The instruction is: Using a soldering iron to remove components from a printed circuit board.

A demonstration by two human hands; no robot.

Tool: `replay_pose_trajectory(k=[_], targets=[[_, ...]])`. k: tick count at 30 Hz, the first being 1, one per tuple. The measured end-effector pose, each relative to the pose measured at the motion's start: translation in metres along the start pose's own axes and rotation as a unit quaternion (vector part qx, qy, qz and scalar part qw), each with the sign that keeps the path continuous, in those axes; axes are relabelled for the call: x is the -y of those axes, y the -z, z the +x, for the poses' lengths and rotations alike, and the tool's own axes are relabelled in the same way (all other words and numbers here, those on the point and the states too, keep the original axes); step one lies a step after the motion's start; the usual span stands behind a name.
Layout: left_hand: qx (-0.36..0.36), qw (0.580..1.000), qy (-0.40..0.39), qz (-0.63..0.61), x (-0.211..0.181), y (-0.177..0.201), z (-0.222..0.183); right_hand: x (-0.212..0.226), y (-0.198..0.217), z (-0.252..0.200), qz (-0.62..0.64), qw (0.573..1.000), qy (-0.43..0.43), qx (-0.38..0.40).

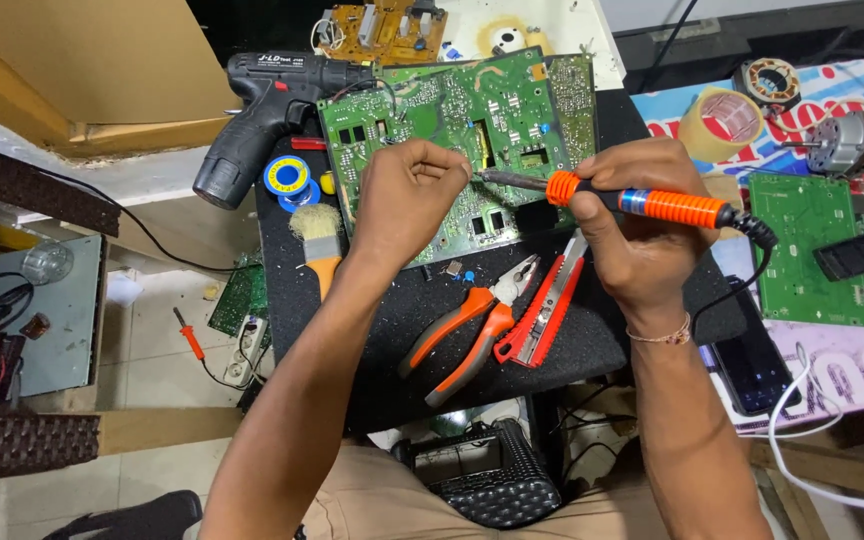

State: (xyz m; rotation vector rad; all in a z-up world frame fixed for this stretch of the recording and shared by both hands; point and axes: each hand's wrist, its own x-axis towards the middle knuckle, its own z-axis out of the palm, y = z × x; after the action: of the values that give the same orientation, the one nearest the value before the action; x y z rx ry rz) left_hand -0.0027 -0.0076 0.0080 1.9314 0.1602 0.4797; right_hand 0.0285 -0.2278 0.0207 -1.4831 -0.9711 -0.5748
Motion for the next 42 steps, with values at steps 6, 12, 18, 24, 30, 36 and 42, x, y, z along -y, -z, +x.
replay_pose_trajectory(k=[6, 12, 18, 24, 30, 36, 42], targets=[[0.002, 1.0, 0.013, 0.01, -0.004, 0.0, -0.001, 0.0, -0.001, 0.0, -0.002, 1.0, 0.012, 0.001], [-0.001, 1.0, 0.02, 0.001, -0.001, 0.0, 0.0, 0.003, -0.002, 0.0, 0.004, 1.0, 0.002, -0.001], [-0.004, 0.999, 0.038, -0.008, -0.004, 0.001, 0.001, 0.002, -0.003, 0.001, -0.007, 1.0, 0.003, -0.004], [-0.004, 0.999, 0.034, -0.01, 0.0, 0.0, 0.001, 0.002, -0.002, -0.001, -0.011, 1.0, 0.004, -0.006], [-0.001, 0.999, 0.049, 0.011, -0.004, 0.001, 0.001, 0.001, -0.002, 0.0, -0.004, 1.0, 0.004, -0.005], [-0.009, 0.998, 0.047, -0.038, 0.02, -0.002, 0.004, -0.017, -0.005, 0.007, 0.007, 0.994, 0.101, -0.032], [-0.017, 0.998, 0.062, -0.008, 0.027, 0.0, 0.009, -0.021, -0.003, 0.007, 0.003, 0.993, 0.108, -0.052]])
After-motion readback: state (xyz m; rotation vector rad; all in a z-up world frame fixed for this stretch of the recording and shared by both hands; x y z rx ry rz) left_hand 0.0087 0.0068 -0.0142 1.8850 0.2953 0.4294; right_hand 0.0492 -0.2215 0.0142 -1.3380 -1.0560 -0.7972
